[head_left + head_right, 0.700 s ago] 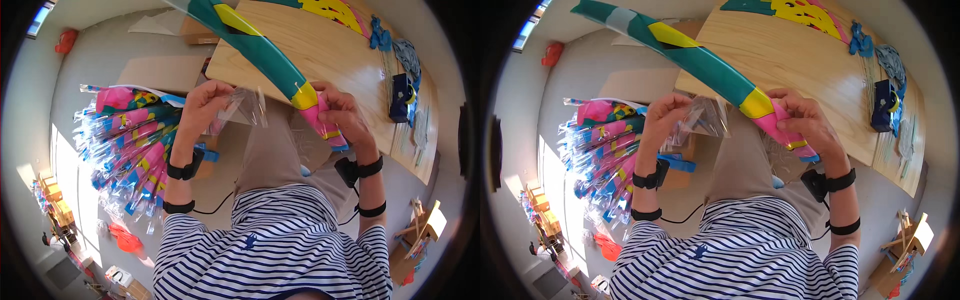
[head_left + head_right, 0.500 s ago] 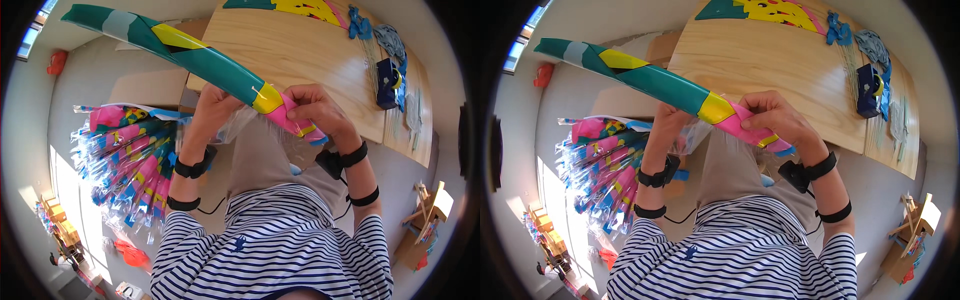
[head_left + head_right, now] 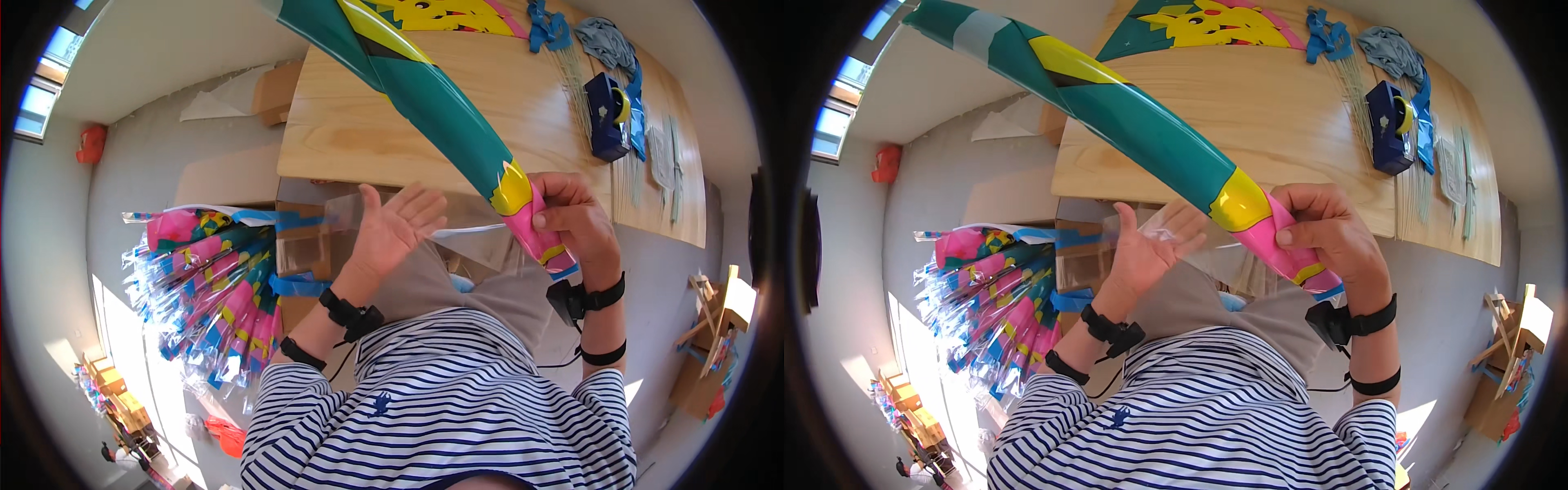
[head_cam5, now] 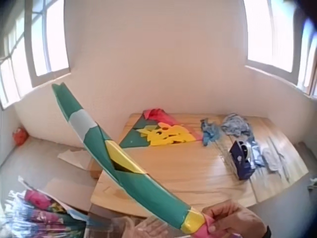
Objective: Assembling a Pikachu-themed kite using tape and fiberglass rods on a wooden workbench.
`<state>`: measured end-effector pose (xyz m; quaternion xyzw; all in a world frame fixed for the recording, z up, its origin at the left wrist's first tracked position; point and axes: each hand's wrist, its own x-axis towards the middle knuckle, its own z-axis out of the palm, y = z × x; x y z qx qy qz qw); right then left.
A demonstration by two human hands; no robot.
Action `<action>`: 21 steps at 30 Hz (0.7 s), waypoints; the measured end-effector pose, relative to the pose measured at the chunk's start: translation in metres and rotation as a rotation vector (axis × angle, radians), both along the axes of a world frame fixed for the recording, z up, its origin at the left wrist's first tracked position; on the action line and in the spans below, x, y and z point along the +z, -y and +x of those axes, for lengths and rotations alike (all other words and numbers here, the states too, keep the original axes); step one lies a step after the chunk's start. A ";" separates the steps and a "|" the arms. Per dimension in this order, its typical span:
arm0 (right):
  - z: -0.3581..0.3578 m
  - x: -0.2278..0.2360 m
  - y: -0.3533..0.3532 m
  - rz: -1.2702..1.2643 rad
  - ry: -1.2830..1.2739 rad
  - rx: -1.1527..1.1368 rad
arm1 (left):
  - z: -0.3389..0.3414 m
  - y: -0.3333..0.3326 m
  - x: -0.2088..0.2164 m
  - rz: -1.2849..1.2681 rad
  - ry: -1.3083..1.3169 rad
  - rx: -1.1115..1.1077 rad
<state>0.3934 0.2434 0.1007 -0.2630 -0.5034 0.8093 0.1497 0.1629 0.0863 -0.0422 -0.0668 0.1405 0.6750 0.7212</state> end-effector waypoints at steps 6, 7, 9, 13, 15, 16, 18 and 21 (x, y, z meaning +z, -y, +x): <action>0.086 -0.005 -0.001 -0.015 -0.026 -0.083 | -0.082 -0.009 -0.053 -0.188 -0.264 0.499; 0.101 -0.009 0.000 -0.029 -0.004 -0.115 | -0.095 -0.015 -0.050 -0.228 -0.145 0.572; 0.124 -0.020 -0.002 -0.048 0.041 -0.182 | -0.140 -0.014 -0.046 0.012 0.035 0.386; 0.145 -0.036 -0.007 -0.067 0.088 -0.327 | -0.168 -0.101 0.028 0.000 -0.444 0.531; 0.145 -0.046 -0.014 -0.058 0.098 -0.385 | -0.174 -0.161 0.070 0.093 -0.632 0.528; 0.143 -0.047 -0.017 -0.066 0.099 -0.407 | -0.174 -0.194 0.095 0.130 -0.706 0.523; 0.134 -0.050 -0.025 -0.088 0.101 -0.448 | -0.176 -0.257 0.131 0.260 -0.796 0.461; 0.123 -0.051 -0.041 -0.093 0.111 -0.475 | -0.171 -0.337 0.162 0.373 -0.852 0.376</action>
